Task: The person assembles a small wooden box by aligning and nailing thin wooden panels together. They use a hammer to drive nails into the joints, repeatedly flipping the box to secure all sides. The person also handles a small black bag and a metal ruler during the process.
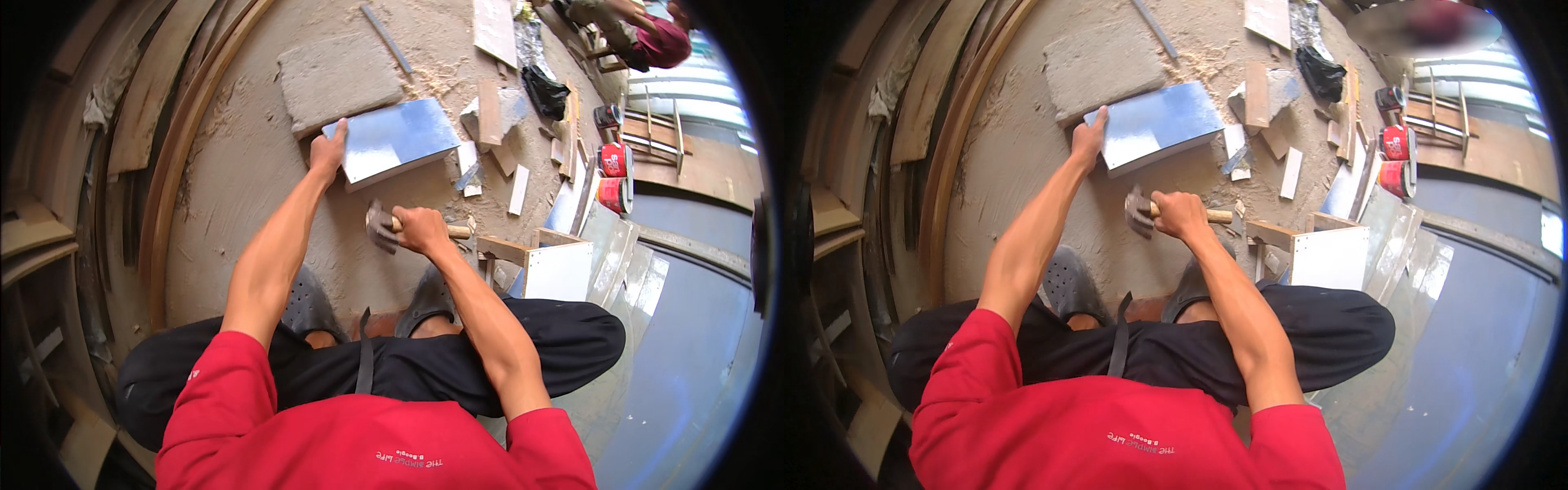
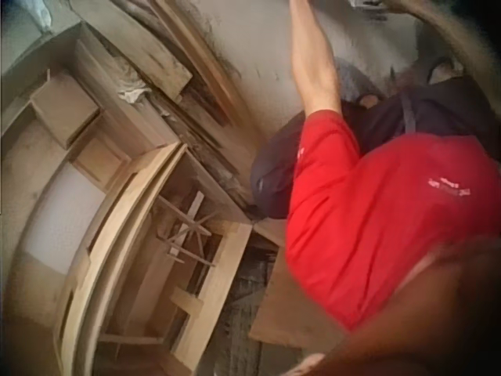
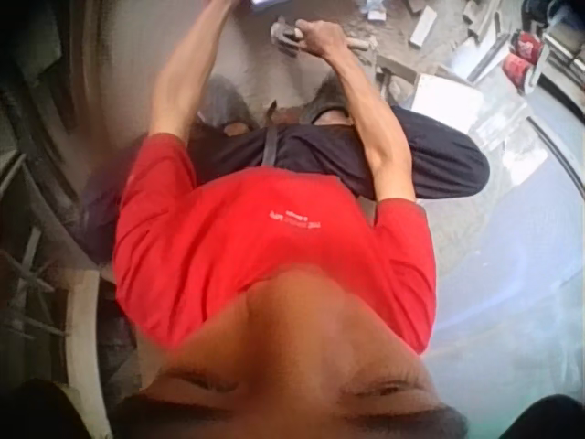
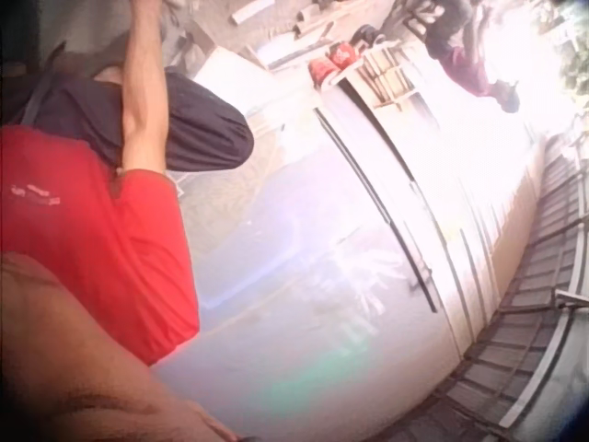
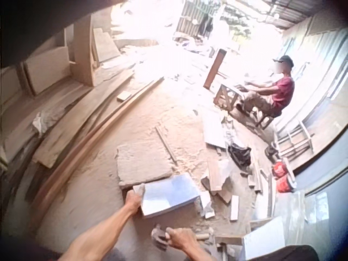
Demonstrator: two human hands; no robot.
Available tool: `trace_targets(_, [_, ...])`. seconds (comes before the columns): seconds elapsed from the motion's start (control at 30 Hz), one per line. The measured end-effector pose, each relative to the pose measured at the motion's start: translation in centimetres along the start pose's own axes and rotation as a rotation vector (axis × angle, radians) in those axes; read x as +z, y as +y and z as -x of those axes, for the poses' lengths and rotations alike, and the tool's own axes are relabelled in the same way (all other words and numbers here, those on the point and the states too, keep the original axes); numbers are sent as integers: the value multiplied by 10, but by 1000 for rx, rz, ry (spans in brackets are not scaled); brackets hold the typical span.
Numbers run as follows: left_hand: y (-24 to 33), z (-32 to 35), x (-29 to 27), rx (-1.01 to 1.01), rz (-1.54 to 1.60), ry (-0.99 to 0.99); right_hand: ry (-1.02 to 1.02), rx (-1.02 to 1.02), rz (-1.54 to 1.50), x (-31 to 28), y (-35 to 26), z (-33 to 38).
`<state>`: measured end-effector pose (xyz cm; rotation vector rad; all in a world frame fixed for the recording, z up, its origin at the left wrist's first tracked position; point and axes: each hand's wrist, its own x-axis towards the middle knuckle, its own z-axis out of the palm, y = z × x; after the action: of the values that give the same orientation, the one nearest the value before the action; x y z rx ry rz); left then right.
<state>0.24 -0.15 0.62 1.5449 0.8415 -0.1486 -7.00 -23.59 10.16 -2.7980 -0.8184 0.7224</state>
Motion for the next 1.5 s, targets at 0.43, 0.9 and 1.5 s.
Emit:
trace_targets(0.43, [33, 44, 17, -166, 692, -341, -228, 100, 89, 35, 118, 2])
trace_targets(0.9, [117, 100, 79, -32, 1006, -1033, 32, -179, -1000, -270, 33, -4])
trace_targets(1.5, [217, 154, 79, 428, 929, -801, 273, -94, -1023, -271, 32, 10])
